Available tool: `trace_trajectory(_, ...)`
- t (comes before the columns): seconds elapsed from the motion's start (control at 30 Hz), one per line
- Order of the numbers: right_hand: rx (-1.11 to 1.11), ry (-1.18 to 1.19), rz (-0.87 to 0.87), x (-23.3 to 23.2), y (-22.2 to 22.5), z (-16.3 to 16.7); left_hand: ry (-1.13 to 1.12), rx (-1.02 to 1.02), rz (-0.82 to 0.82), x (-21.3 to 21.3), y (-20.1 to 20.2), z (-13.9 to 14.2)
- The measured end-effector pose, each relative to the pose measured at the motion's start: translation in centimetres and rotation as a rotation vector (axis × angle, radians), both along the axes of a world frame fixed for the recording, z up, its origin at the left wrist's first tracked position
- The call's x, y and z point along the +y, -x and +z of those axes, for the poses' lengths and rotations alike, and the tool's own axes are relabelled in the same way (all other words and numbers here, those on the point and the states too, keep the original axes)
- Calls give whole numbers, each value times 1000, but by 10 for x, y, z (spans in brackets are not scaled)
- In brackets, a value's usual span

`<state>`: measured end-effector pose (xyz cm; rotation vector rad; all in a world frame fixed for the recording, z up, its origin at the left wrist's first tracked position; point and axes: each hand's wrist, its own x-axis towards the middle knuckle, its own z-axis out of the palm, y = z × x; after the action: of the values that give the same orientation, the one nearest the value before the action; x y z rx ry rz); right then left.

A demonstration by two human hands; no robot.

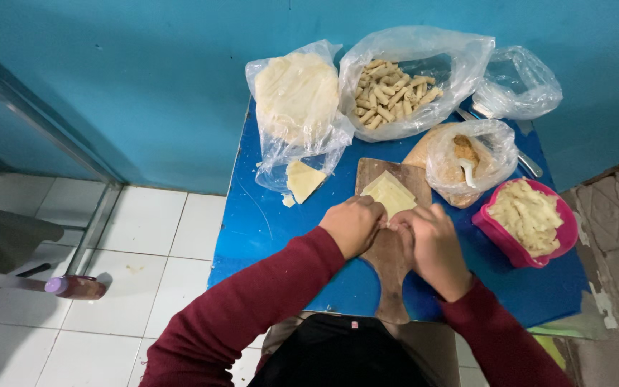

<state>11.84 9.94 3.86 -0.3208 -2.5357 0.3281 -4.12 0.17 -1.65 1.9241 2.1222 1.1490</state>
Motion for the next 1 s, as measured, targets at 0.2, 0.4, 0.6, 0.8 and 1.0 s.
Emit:
trace_trajectory(0.2,-285,406,-54,37,10,-13,44,-153,41,3,4,5)
trace_trajectory(0.4,-79,389,51,31,8,-14,-14,-222,36,5,8,8)
trace_trajectory(0.6,8,90,148,16,4,2,-66,38,-1,1,3,7)
trace_trajectory(0.8,29,29,97,11,5,7,-5,31,7,0,4,11)
trace_trajectory(1.0,60,6,-1,5,6,3,-116,123,51,2,-1,9)
